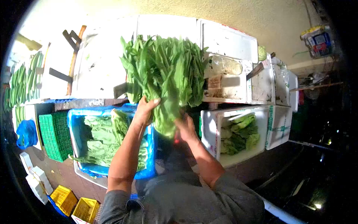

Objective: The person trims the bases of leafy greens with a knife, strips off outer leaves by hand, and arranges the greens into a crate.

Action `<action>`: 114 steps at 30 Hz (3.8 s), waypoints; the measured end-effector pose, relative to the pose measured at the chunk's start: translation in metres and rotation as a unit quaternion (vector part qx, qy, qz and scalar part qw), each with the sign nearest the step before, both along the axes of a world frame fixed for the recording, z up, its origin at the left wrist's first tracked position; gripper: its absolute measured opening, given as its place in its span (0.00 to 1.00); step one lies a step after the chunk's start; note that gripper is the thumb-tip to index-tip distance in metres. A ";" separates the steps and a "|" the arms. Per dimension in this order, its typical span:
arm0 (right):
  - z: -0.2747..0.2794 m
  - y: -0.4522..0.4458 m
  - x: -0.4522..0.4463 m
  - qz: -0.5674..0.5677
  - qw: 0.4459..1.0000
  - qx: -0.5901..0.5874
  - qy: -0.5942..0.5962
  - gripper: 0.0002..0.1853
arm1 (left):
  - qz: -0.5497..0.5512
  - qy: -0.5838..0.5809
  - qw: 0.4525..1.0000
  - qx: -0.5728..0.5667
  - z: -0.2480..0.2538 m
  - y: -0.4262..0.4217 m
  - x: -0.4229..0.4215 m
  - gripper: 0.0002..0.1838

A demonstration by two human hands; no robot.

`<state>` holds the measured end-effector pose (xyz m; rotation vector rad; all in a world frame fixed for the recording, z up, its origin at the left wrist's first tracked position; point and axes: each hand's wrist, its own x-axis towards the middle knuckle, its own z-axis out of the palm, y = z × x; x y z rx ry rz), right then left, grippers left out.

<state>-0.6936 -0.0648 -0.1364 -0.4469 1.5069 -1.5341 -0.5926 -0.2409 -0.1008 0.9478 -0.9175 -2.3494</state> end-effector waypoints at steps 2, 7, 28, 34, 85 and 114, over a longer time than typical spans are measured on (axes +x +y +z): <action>-0.043 -0.005 -0.030 -0.038 0.999 0.000 -0.032 0.30 | -0.052 -0.020 0.998 -0.036 -0.040 -0.017 -0.037 0.36; -0.177 -0.026 -0.075 -0.062 0.948 0.183 0.252 0.34 | -0.045 -0.217 0.964 -0.145 -0.100 -0.036 -0.105 0.47; -0.128 -0.039 -0.063 -0.060 0.923 0.186 0.331 0.29 | -0.071 -0.265 0.914 -0.299 -0.072 -0.011 -0.093 0.29; -0.120 0.006 -0.059 -0.048 0.918 0.221 0.327 0.28 | 0.180 -0.347 0.875 -0.285 -0.073 -0.002 0.097 0.17; 0.159 -0.144 0.551 0.791 0.426 -0.269 0.346 0.28 | 0.414 -0.573 0.604 -0.369 0.074 0.202 0.604 0.33; 0.000 -0.085 0.635 0.832 0.537 0.106 0.089 0.22 | 0.643 -0.572 0.485 -0.159 0.030 0.294 0.676 0.38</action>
